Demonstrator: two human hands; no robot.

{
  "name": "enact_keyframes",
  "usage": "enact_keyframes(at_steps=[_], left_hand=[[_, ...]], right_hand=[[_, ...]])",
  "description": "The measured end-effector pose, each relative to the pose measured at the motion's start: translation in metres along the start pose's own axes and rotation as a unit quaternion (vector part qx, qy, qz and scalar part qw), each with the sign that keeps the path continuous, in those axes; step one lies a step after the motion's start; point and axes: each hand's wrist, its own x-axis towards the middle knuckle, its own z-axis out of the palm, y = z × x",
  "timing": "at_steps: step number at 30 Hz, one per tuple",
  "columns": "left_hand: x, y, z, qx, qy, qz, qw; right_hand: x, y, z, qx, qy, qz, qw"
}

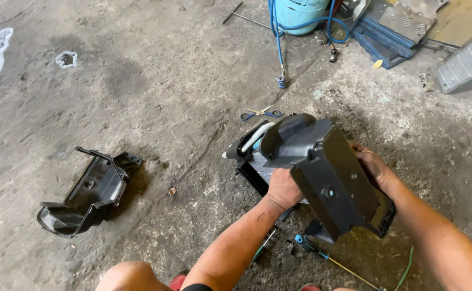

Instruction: The person assembles a black plastic housing with a metallic radiator-like core. They insert the core into the housing, attach a black plastic cover, and connect a green wire to a terminal on the side of the assembly.

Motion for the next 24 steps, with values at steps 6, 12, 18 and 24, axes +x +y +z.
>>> enact_keyframes(at_steps=[6, 12, 18, 24], left_hand=[[0.012, 0.006, -0.005, 0.115, 0.003, 0.022, 0.993], [0.025, 0.004, -0.013, 0.144, 0.079, 0.067, 0.984], [0.022, 0.008, -0.016, 0.151, 0.027, 0.061, 0.986], [0.018, -0.001, -0.017, 0.000, 0.058, 0.044, 0.997]], right_hand=[[-0.021, -0.041, 0.031, -0.117, 0.142, 0.137, 0.973], [-0.015, -0.076, 0.059, -0.233, 0.173, 0.109, 0.951], [0.038, -0.038, 0.032, -0.145, 0.064, 0.092, 0.983], [0.031, -0.053, 0.084, -0.377, 0.115, 0.026, 0.919]])
